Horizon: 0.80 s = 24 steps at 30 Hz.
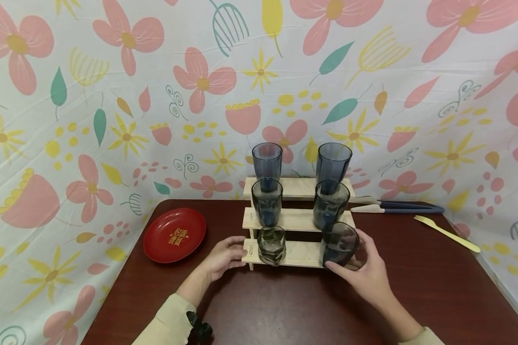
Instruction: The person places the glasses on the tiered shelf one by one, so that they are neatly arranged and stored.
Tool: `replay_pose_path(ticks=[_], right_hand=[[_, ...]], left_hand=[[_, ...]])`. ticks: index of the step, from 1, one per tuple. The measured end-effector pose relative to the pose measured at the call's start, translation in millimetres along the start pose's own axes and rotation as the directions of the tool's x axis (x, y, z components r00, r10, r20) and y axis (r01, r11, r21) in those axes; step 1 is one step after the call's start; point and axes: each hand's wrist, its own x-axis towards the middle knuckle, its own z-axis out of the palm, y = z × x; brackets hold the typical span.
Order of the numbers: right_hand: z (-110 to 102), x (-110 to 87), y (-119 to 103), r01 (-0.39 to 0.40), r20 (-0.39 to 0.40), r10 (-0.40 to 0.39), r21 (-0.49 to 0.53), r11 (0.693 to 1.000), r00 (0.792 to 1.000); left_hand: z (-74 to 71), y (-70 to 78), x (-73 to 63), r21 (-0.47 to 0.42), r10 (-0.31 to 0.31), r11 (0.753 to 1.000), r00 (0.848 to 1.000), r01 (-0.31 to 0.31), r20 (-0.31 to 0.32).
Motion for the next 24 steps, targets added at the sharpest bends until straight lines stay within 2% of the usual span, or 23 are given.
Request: replay_pose_path(ticks=[4,7,12,17,24], right_hand=[[6,0.6,-4,-0.002,0.017,0.002,-0.009,1.0,1.0],[8,0.9,-9,-0.008,0.026,0.008,0.024,1.0,1.0],[9,2.4,-30,-0.006,0.023,0.004,0.082,0.997,1.0],[10,3.6,-45,0.013,0.007,-0.014,0.073,0.997,1.0],[12,3.2,-36,0.017,0.015,-0.019,0.07,0.997,1.0]], left_hand=[[-0.1,0.6,-0.4,0.003,0.0,1.0,1.0,0.0,-0.001],[-0.1,0.3,0.0,0.002,-0.002,1.0,1.0,0.002,0.003],[0.3,-0.1,0.7,-0.004,-0.001,1.0,1.0,0.001,0.005],[0.1,-0.3,1.3,-0.005,-0.001,1.0,1.0,0.001,0.002],[-0.5,-0.2,1.5,0.0,-0.007,1.0,1.0,0.007,0.002]])
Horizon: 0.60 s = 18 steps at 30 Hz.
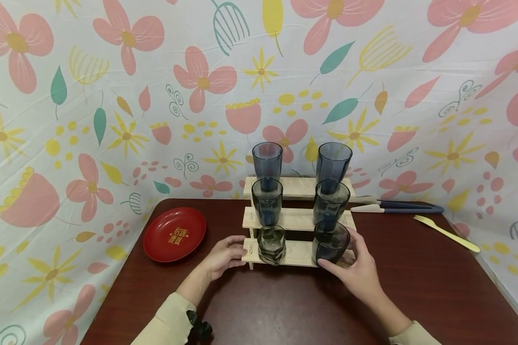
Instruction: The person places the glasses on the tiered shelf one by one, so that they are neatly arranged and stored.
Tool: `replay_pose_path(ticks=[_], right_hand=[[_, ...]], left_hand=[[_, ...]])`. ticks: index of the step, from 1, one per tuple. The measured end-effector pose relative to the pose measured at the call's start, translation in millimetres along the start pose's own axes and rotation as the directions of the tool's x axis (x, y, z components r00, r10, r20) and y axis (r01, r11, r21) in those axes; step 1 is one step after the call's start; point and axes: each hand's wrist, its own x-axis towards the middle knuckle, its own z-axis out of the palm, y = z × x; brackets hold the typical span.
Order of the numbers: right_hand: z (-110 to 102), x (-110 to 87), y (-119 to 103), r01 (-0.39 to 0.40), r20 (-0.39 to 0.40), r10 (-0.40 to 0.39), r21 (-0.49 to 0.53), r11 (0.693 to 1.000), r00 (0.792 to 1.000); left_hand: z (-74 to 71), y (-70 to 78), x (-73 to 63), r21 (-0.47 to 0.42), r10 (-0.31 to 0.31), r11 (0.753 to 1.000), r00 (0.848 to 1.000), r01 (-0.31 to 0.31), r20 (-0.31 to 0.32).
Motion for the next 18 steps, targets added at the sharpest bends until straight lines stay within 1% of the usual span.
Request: replay_pose_path(ticks=[4,6,9,11,13,16,18], right_hand=[[0,0.0,19,-0.019,0.018,0.019,-0.009,1.0,1.0],[-1,0.1,28,-0.029,0.031,0.029,0.004,1.0,0.999],[-4,-0.1,37,-0.036,0.059,0.033,0.053,0.998,0.998],[-7,-0.4,40,-0.027,0.079,0.019,0.094,0.995,0.997],[-10,-0.5,42,0.002,0.091,-0.014,0.121,0.993,0.996],[-16,1.4,47,0.117,0.079,-0.127,0.129,0.985,0.989],[-20,4.3,49,0.191,0.053,-0.199,0.129,0.973,0.979]], left_hand=[[0.4,0.1,0.9,0.001,0.001,1.0,1.0,-0.001,-0.001],[0.8,0.1,1.3,0.002,0.002,1.0,1.0,-0.002,-0.002],[1.0,0.4,2.0,0.02,0.011,1.0,1.0,-0.011,-0.001],[0.3,0.9,2.3,0.044,0.024,0.999,1.0,-0.024,0.001],[-1.1,1.8,2.7,0.074,0.04,0.996,0.999,-0.04,0.003],[-4.1,4.5,3.3,0.1,0.055,0.993,0.998,-0.055,-0.005],[-6.1,8.4,3.2,0.107,0.067,0.992,0.998,-0.065,-0.016]])
